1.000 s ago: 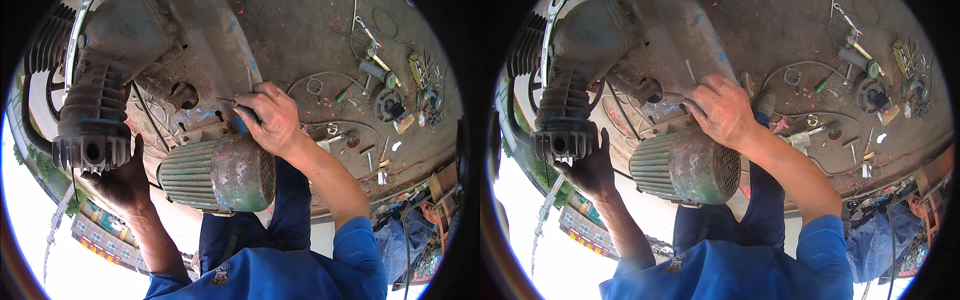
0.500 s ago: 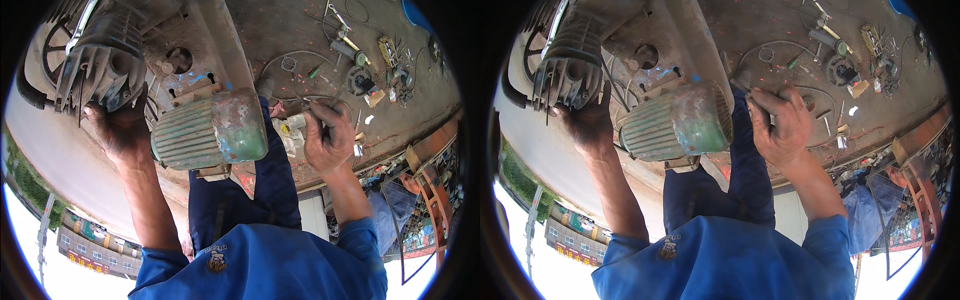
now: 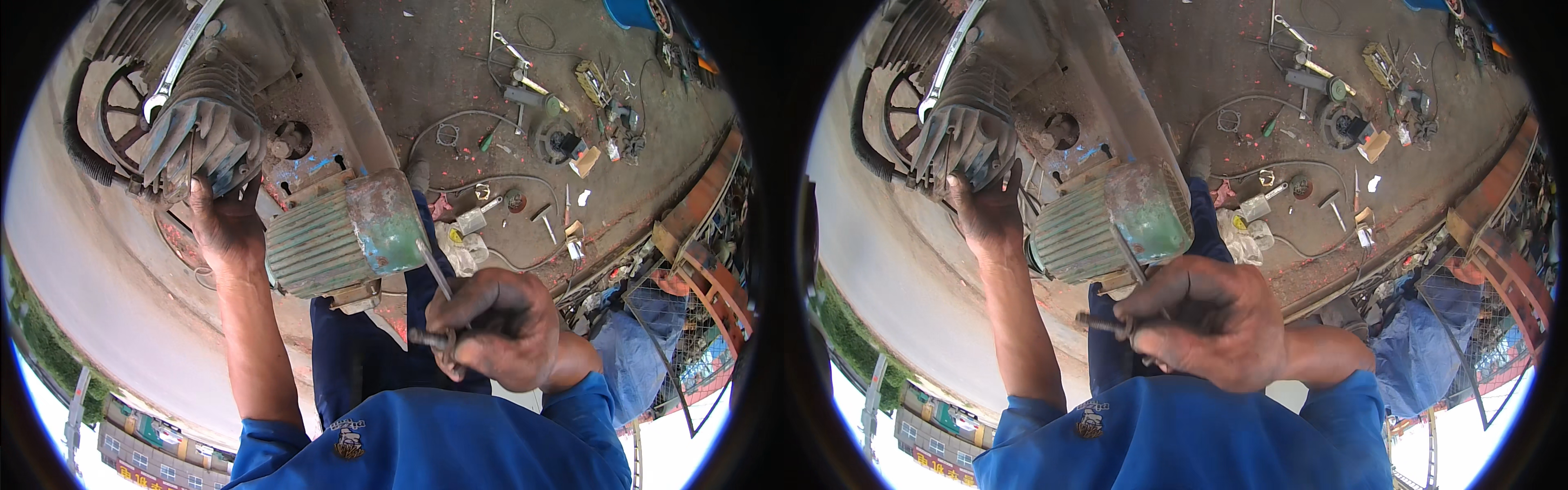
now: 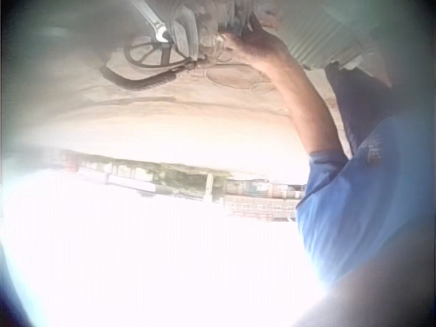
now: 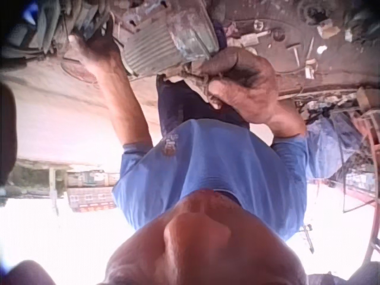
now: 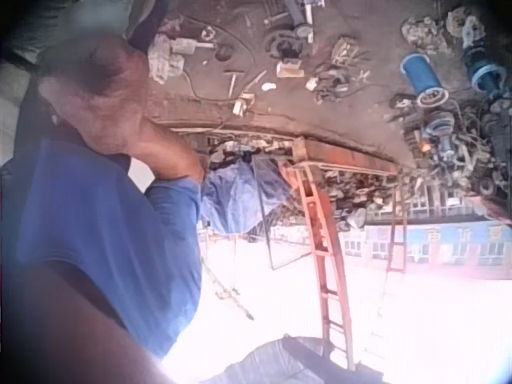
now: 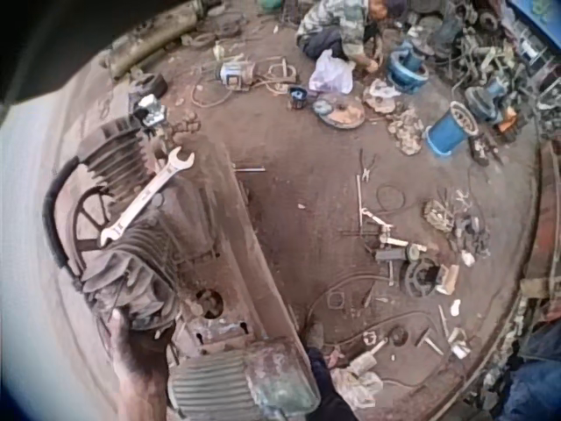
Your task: The person aligns and secures a motor housing onto a motor assembly using a wrench and screwdriver. They tighten bolts and adjust components while working in a cluttered workshop.
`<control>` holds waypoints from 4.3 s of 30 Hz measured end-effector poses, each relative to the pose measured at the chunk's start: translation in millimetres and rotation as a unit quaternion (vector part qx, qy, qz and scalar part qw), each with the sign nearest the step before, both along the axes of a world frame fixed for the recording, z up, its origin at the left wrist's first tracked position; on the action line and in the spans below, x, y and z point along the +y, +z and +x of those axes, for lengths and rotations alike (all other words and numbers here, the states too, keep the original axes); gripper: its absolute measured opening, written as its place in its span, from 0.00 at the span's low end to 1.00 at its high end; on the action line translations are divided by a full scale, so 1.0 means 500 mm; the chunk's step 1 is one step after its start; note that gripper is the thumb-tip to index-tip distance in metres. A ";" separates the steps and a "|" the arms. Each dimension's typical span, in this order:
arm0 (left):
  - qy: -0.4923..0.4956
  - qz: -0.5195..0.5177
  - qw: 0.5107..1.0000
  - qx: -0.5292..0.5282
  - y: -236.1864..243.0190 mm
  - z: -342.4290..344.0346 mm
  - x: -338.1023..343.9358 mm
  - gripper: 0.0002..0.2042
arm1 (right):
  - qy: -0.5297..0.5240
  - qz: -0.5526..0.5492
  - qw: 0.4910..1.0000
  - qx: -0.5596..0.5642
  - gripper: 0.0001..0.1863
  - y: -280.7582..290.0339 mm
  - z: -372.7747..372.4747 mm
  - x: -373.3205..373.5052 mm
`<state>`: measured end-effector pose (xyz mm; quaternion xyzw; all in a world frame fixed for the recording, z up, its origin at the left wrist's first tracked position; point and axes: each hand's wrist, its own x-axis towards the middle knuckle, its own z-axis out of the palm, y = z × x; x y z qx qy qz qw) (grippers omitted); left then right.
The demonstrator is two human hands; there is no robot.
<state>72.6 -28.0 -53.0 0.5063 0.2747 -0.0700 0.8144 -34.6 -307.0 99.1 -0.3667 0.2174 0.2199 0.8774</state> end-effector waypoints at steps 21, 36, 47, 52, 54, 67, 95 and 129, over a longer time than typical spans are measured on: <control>0.037 -0.124 0.991 -0.024 0.036 0.015 0.013 0.26 | -0.053 -0.710 0.546 -0.442 0.16 -0.104 0.173 0.418; 0.076 -0.012 0.981 -0.180 -0.046 0.006 0.014 0.17 | -0.095 -0.850 0.388 -0.344 0.09 -0.203 0.233 0.531; 0.091 -0.005 0.987 -0.132 -0.021 0.005 0.012 0.17 | -0.058 -0.898 0.330 -0.286 0.08 -0.179 0.245 0.572; 0.065 0.035 0.989 -0.127 -0.061 0.008 0.009 0.20 | 0.001 -0.908 0.338 -0.246 0.09 -0.156 0.241 0.586; 0.076 0.126 0.980 -0.137 -0.011 0.005 0.016 0.20 | 0.024 -0.907 0.345 -0.242 0.10 -0.149 0.236 0.584; 0.031 0.035 0.998 -0.045 -0.025 0.021 0.025 0.26 | 0.057 -0.858 0.421 -0.288 0.11 -0.134 0.234 0.547; 0.047 0.052 0.997 -0.034 0.002 0.024 0.026 0.24 | 0.041 -0.848 0.409 -0.335 0.13 -0.139 0.268 0.529; -0.084 -0.143 0.985 0.053 0.046 0.054 0.085 0.08 | -0.028 -0.731 0.667 -0.139 0.09 -0.089 0.199 0.549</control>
